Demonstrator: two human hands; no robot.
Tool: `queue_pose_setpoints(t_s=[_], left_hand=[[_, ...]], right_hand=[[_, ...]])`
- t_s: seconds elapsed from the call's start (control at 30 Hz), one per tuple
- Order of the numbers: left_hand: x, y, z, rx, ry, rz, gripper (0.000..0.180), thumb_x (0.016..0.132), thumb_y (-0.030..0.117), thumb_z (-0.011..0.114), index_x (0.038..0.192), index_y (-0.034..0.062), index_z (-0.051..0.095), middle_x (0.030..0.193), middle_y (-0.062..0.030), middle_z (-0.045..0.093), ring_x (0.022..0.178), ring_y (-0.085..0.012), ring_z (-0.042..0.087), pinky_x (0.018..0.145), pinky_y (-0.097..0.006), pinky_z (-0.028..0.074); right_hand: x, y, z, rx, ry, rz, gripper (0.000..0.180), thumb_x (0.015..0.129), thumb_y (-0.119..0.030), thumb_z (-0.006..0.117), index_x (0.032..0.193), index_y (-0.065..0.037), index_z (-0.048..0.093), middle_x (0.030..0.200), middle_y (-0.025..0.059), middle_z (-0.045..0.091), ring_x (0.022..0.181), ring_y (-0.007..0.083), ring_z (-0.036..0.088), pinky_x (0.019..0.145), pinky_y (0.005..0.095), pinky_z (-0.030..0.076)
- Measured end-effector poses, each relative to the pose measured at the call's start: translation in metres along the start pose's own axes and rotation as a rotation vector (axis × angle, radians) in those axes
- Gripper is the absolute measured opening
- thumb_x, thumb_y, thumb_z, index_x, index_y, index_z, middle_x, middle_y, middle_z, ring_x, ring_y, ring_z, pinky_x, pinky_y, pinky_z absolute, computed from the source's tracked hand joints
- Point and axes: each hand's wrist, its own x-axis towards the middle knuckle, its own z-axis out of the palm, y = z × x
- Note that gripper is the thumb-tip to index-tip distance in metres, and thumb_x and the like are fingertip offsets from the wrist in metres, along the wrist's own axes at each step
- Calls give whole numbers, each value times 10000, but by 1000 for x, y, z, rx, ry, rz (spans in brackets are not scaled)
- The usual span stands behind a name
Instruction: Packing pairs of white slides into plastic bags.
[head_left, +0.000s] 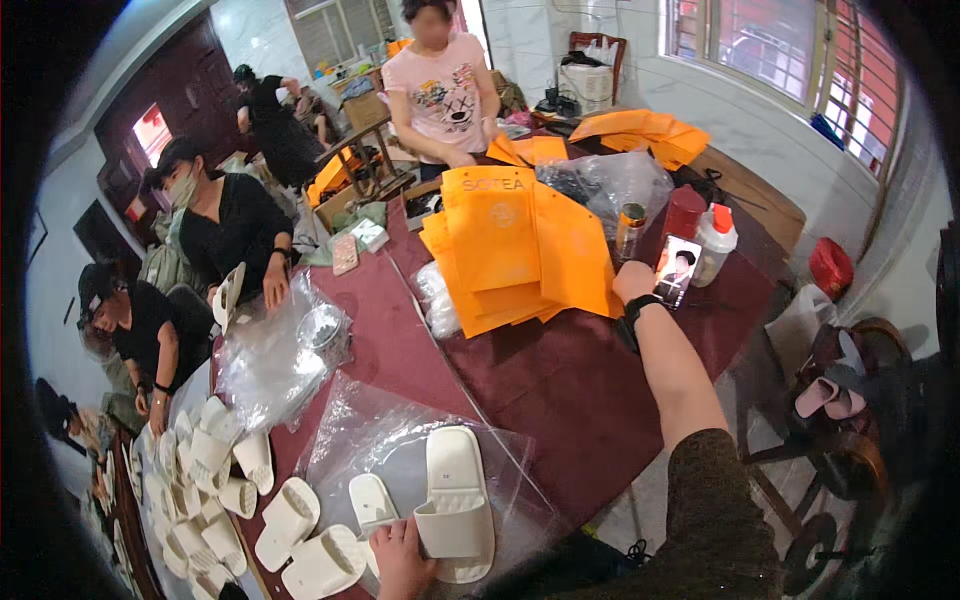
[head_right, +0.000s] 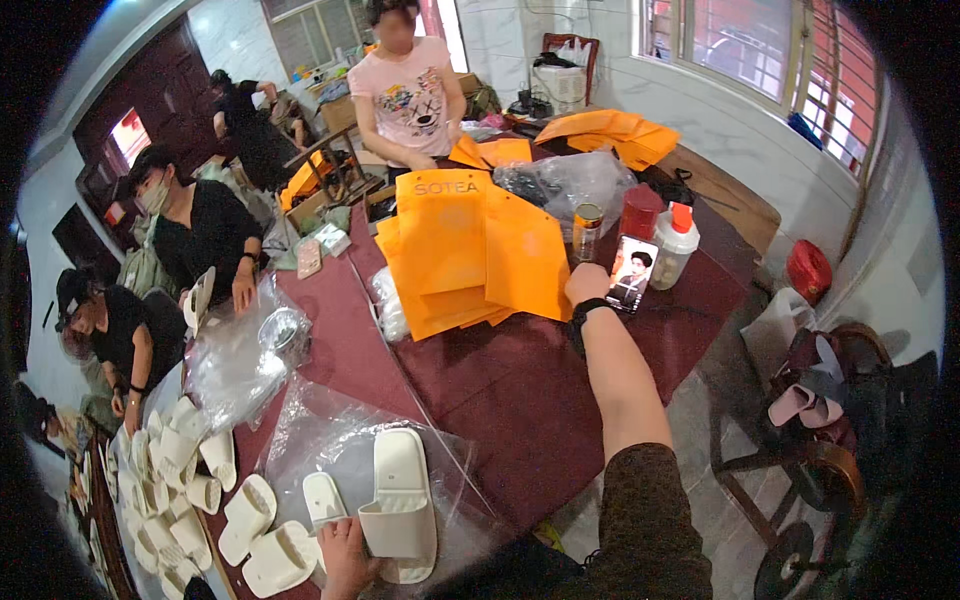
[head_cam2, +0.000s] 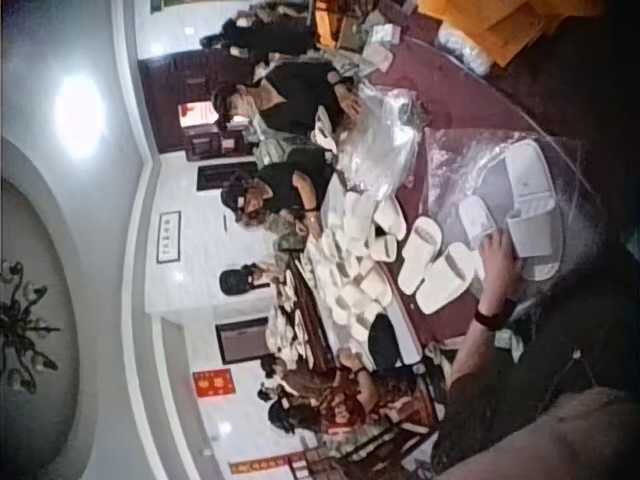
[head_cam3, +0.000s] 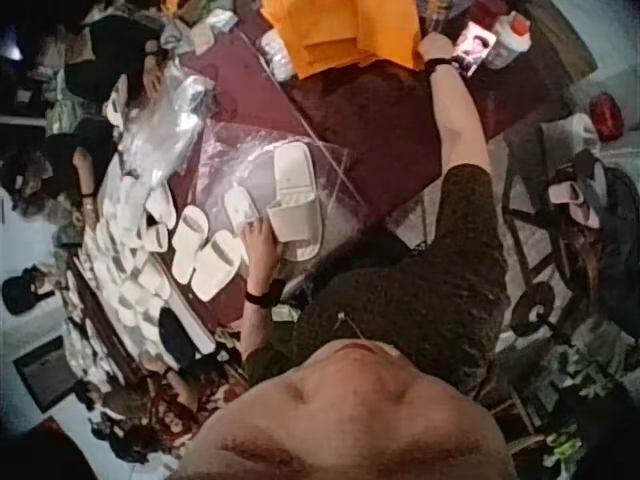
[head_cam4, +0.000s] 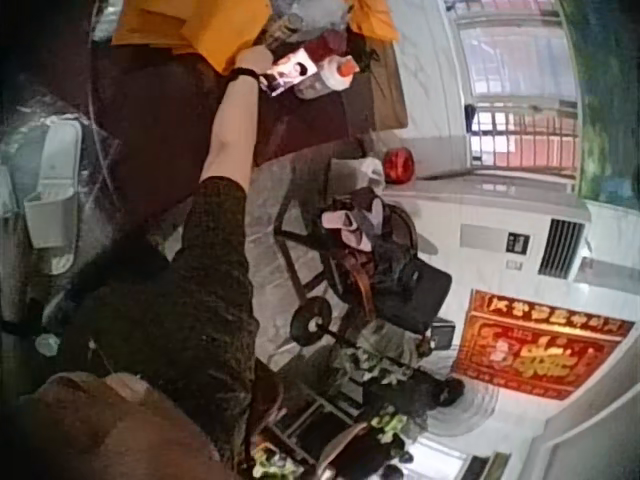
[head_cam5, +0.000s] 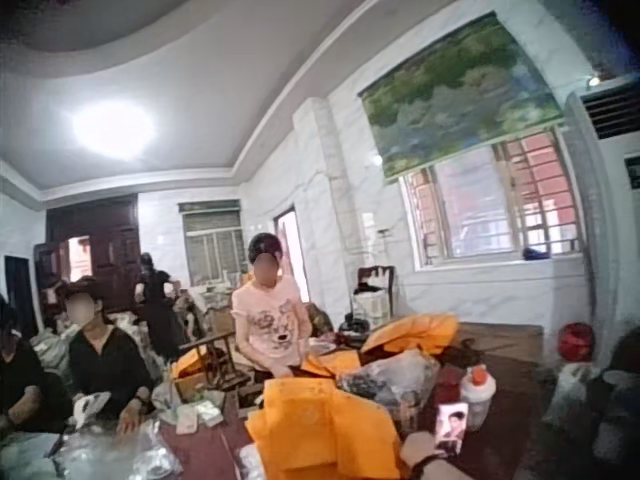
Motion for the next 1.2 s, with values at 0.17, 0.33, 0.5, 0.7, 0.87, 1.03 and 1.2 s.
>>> queue_pose_setpoints(t_s=[0.17,0.33,0.5,0.7,0.87,1.03,1.2], left_hand=[[0,-10,11,118,113,72,765,582,318,803,1260,53,567,1128,-144,586,1061,-381,490,979,-543,352],[0,-3,4,53,130,61,752,575,328,806,1238,55,581,1114,-137,586,1041,-373,491,965,-537,352],[-1,3,-3,39,100,63,718,638,270,793,1272,31,552,1157,-174,573,1081,-404,481,981,-529,359],[-4,6,-7,54,23,22,748,674,213,794,1336,12,508,1246,-211,538,1154,-441,452,1004,-537,364],[-2,10,-14,48,20,44,681,681,173,750,1298,-3,525,1215,-220,543,1123,-452,463,991,-543,366],[-7,10,-14,14,6,-7,752,652,144,753,1346,-6,505,1277,-236,535,1165,-467,455,1017,-562,358],[-5,1,-3,57,-4,-2,800,650,161,767,1379,0,481,1305,-247,523,1184,-471,447,1044,-556,344]], right_hand=[[-6,-8,6,-184,106,-62,229,867,-170,589,995,-4,680,1021,181,668,921,317,699,721,392,576],[-33,-20,-24,112,358,-28,275,828,-120,634,1031,6,498,1005,188,612,801,311,695,684,399,575],[-114,8,-97,501,379,-169,348,856,-200,667,1144,-81,514,959,132,649,851,346,673,723,444,527],[-130,112,-110,513,558,144,474,865,-263,702,1246,-63,504,1049,182,672,921,361,661,770,452,516],[-62,203,-84,409,558,289,486,828,-229,731,1231,-48,529,1040,207,683,990,402,642,828,476,500],[-18,219,-54,437,445,302,480,800,-178,746,1223,-69,546,1027,177,697,992,380,654,837,460,509],[-4,212,-35,508,368,291,446,777,-141,748,1184,-75,578,991,165,704,963,355,671,817,441,522]])
